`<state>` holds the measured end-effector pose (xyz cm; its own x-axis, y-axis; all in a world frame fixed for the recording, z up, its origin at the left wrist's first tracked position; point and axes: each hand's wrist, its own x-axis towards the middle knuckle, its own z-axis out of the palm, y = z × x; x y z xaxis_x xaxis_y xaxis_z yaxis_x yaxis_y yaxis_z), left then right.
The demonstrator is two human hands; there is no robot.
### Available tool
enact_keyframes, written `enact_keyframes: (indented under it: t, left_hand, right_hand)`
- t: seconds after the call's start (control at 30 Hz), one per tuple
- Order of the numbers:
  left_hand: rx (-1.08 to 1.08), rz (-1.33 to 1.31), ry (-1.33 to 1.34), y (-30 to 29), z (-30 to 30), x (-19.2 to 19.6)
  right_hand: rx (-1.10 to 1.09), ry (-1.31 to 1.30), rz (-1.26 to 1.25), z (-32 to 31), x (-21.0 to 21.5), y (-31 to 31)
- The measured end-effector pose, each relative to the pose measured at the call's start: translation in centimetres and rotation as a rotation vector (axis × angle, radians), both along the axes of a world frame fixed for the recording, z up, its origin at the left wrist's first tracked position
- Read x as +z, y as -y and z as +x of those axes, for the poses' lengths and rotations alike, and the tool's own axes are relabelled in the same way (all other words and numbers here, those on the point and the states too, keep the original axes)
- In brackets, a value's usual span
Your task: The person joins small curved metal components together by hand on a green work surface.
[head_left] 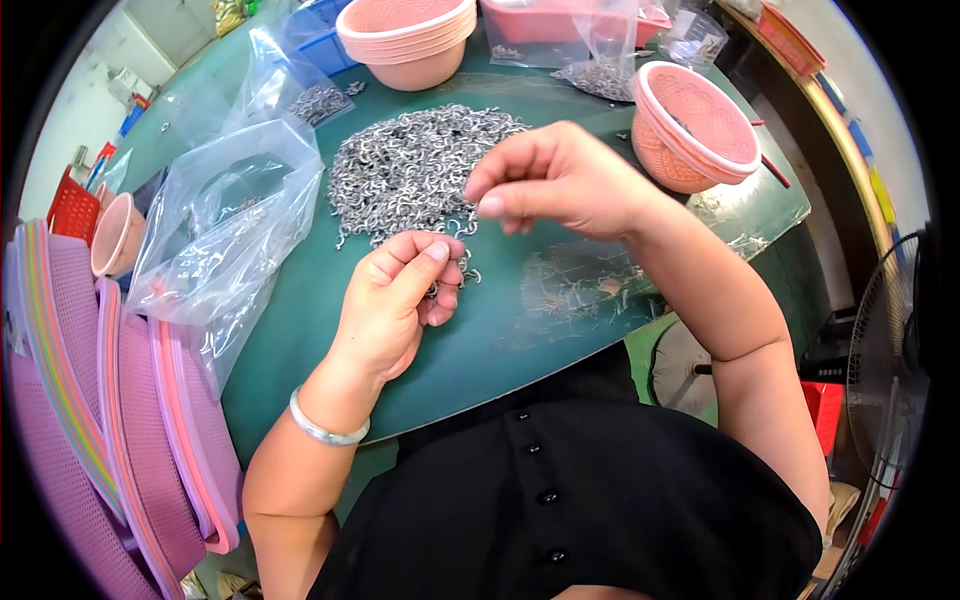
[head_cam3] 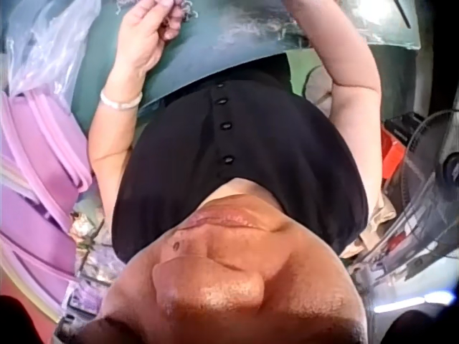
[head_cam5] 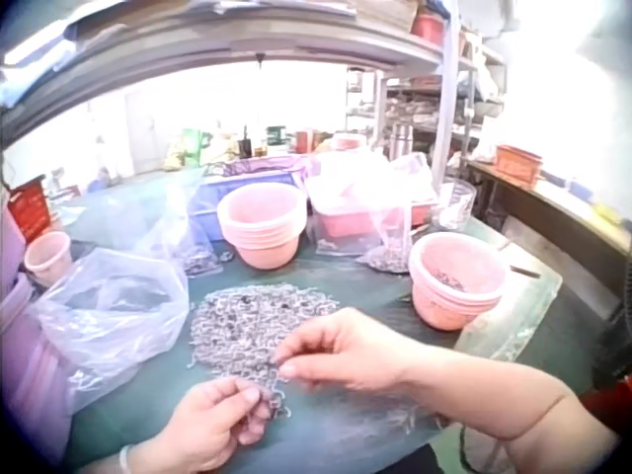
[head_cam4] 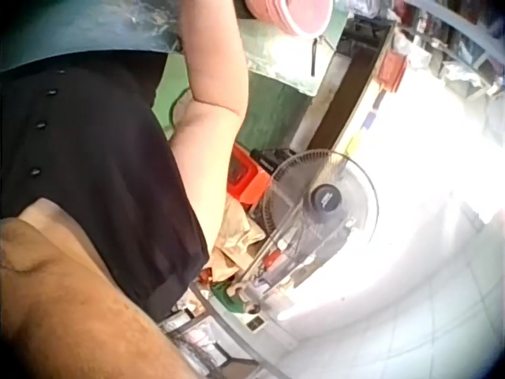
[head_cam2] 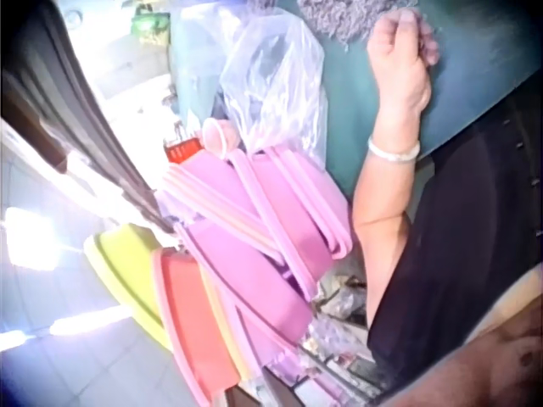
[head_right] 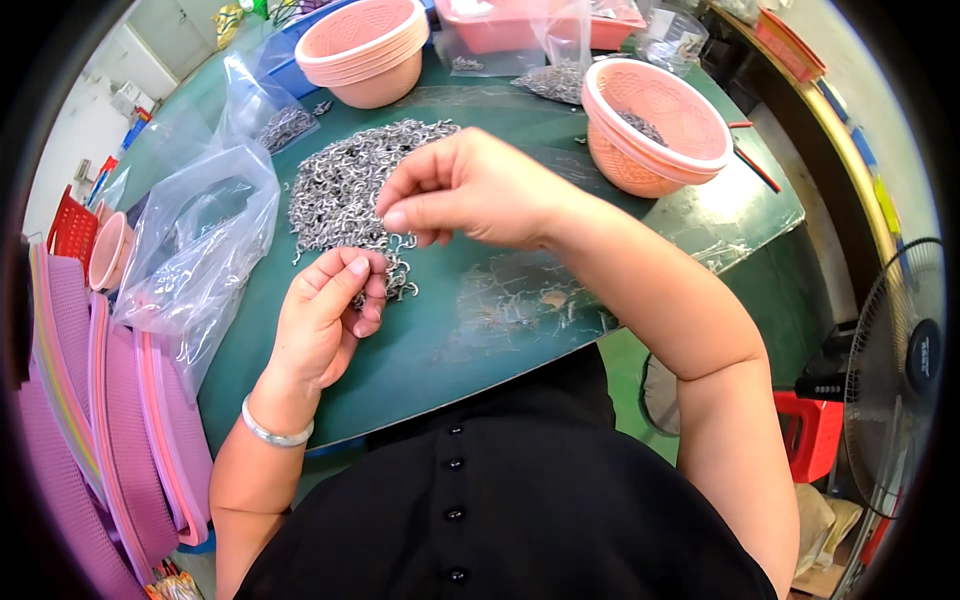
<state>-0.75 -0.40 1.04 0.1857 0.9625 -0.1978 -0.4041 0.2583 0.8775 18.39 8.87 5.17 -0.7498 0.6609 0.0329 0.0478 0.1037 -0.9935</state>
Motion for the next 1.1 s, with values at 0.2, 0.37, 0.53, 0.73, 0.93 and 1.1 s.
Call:
enact_keyframes:
  t: [0.2,0.37,0.53,0.73,0.93,1.1]
  left_hand:
    - [0.082,0.016,0.04,-0.2,-0.7,-0.1]
    - [0.111,0.008,0.051,-0.4,-0.8,-0.2]
    - [0.156,-0.012,0.006,-0.4,-0.6,-0.1]
    - [0.142,-0.008,0.011,-0.4,-0.5,0.0]
    - [0.112,-0.015,0.028,-0.2,-0.7,-0.1]
    - [0.091,-0.022,0.051,-0.2,-0.7,-0.1]
  right_hand:
    - [0.105,-0.114,-0.16,-2.7,-2.1,-0.6]
    - [0.103,-0.158,-0.237,-2.8,-2.9,-0.8]
    - [0.103,-0.218,-0.295,-2.7,-4.0,-0.2]
    - [0.156,-0.281,-0.408,-2.4,-4.4,-0.2]
    - [0.129,-0.279,-0.425,-2.3,-4.6,-0.2]
    - [0.097,-0.271,-0.468,-2.4,-4.6,-0.2]
